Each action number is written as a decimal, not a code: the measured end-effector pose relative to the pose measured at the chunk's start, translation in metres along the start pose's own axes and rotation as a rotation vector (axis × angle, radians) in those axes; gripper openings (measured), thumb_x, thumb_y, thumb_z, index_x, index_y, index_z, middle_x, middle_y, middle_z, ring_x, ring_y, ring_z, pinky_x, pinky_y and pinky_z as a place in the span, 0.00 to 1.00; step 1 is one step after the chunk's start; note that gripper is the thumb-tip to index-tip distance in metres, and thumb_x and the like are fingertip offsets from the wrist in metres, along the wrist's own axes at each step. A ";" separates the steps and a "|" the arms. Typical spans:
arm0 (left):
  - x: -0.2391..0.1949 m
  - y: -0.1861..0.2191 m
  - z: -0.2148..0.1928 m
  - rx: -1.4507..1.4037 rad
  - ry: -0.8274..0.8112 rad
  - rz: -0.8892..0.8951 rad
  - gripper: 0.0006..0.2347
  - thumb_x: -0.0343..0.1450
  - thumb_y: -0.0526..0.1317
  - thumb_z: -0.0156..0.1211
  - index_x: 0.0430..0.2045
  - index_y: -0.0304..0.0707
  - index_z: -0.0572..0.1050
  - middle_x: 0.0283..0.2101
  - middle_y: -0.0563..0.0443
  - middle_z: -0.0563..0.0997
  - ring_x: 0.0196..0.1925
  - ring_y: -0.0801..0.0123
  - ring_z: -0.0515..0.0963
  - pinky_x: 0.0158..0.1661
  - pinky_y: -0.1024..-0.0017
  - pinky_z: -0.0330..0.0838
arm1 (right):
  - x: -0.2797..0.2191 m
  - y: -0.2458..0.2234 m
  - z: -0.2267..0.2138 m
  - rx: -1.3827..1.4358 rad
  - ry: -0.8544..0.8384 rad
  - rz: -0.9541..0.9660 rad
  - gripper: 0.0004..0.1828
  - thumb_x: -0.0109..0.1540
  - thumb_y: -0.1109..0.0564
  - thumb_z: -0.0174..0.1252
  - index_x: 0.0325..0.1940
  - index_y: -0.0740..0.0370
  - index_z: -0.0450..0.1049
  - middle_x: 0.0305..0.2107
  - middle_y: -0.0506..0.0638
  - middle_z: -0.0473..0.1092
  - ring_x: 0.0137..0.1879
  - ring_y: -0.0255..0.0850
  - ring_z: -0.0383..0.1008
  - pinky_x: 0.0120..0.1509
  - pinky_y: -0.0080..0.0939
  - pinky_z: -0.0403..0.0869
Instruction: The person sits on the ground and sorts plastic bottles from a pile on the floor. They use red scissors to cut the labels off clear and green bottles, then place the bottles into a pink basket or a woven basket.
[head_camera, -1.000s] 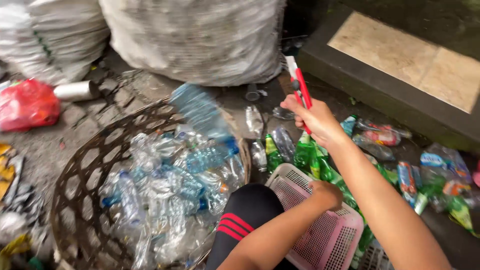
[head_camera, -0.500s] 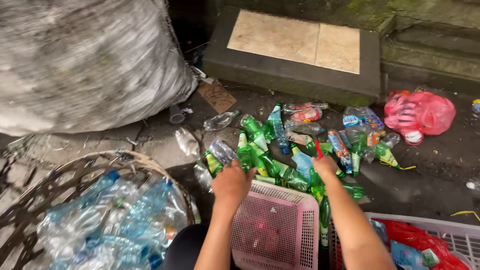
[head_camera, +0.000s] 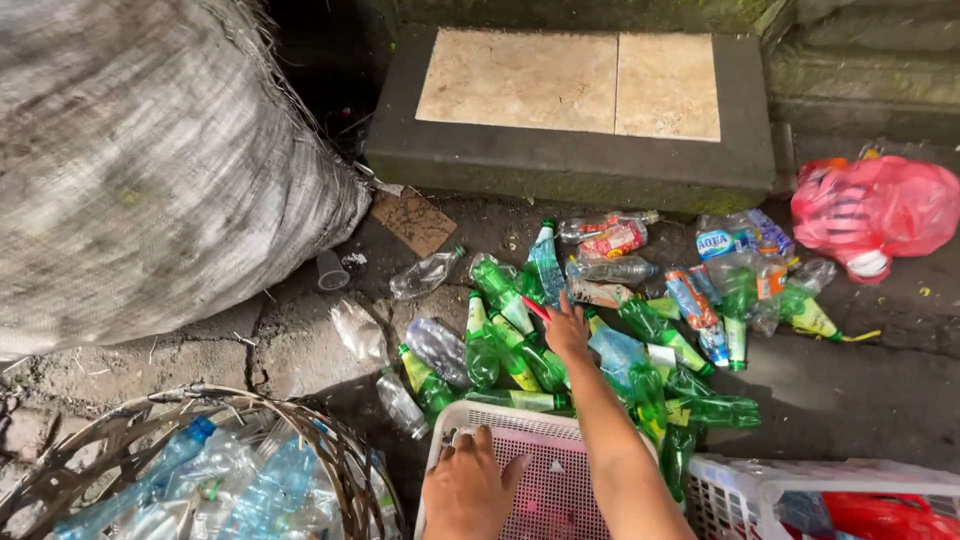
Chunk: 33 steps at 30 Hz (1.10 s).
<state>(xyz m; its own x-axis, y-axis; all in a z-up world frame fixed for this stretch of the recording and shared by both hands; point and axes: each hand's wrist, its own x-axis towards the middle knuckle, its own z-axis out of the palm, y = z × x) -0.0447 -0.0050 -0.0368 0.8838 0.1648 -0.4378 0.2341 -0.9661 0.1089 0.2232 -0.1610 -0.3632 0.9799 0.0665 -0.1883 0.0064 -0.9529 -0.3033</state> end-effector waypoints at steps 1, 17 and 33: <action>-0.001 0.002 -0.004 0.012 -0.011 0.000 0.35 0.72 0.71 0.48 0.57 0.36 0.67 0.44 0.39 0.80 0.40 0.47 0.84 0.41 0.57 0.80 | 0.001 -0.004 -0.002 0.010 -0.010 0.008 0.21 0.62 0.48 0.56 0.60 0.36 0.73 0.78 0.45 0.43 0.65 0.57 0.60 0.64 0.61 0.66; -0.005 0.010 -0.042 0.022 -0.189 -0.005 0.35 0.75 0.69 0.42 0.61 0.34 0.62 0.48 0.36 0.79 0.42 0.50 0.85 0.38 0.58 0.84 | -0.013 0.032 0.006 0.074 -0.069 -0.086 0.23 0.61 0.57 0.55 0.61 0.46 0.72 0.67 0.62 0.55 0.61 0.66 0.63 0.62 0.61 0.68; -0.010 -0.012 -0.112 -0.560 0.282 -0.026 0.21 0.74 0.57 0.52 0.51 0.43 0.77 0.45 0.39 0.84 0.61 0.40 0.77 0.59 0.43 0.70 | -0.227 -0.068 -0.213 1.962 0.043 -0.084 0.14 0.65 0.59 0.58 0.54 0.68 0.73 0.32 0.46 0.69 0.40 0.34 0.74 0.53 0.40 0.76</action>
<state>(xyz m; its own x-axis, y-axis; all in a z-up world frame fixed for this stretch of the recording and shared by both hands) -0.0108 0.0273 0.0665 0.9299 0.3072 -0.2022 0.3662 -0.7231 0.5857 0.0428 -0.1746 -0.1008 0.9925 0.0514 -0.1109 -0.1179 0.6418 -0.7577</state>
